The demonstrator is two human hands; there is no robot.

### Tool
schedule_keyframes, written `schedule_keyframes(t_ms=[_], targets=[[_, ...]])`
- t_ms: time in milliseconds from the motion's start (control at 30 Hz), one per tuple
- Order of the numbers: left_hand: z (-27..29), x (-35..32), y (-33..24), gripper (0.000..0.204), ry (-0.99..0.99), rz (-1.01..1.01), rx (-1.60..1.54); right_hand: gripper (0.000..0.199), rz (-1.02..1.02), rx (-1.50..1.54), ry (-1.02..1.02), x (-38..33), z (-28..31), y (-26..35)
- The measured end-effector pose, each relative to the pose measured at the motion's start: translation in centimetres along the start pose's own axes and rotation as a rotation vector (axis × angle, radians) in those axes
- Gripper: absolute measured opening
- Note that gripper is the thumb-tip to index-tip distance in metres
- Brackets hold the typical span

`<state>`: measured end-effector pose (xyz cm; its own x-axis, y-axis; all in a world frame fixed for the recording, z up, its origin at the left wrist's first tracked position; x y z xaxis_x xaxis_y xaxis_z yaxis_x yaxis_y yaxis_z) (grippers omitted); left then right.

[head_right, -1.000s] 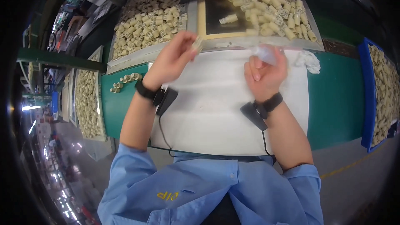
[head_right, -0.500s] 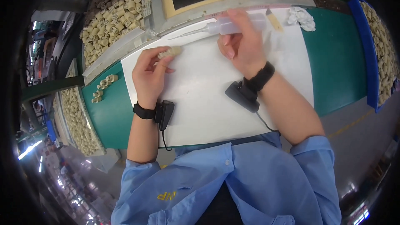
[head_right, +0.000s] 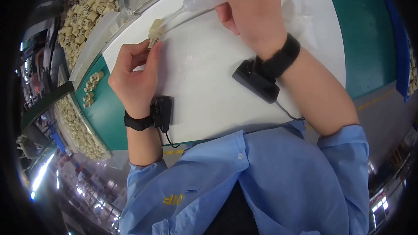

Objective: Cleaning small electronic components using a squeeze bottle and a cloth on a production floor.

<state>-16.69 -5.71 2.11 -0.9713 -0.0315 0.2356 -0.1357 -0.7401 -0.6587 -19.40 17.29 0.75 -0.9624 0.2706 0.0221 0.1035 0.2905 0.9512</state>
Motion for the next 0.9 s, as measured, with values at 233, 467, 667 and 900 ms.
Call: schedule_keyframes(t_ms=[233, 467, 667, 900], targets=[[-0.15, -0.13, -0.4, 0.02, -0.014, -0.03, 0.021, 0.032, 0.005, -0.081, 0.012, 0.13, -0.27, 0.35], [-0.29, -0.1, -0.25, 0.019, -0.03, -0.04, -0.001, 0.031, 0.025, -0.092, 0.021, 0.23, -0.16, 0.2], [-0.1, -0.07, -0.18, 0.019, -0.035, -0.029, 0.004, 0.031, 0.021, -0.121, 0.012, 0.23, -0.39, 0.3], [-0.2, -0.14, -0.21, 0.018, -0.043, -0.044, 0.019, 0.031, 0.028, -0.117, 0.047, 0.15, -0.26, 0.25]])
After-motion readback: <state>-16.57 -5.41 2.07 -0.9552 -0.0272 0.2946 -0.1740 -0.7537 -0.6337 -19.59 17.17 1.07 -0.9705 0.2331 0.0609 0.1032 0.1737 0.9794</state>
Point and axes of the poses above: each hand's wrist, its own x-axis towards the middle knuckle, its own z-axis out of the back of the hand, y = z × x, the point moved 5 cm from there along x, towards the middle knuckle, and after that the axes turned 10 degrees about z, right-handed, at the moved point
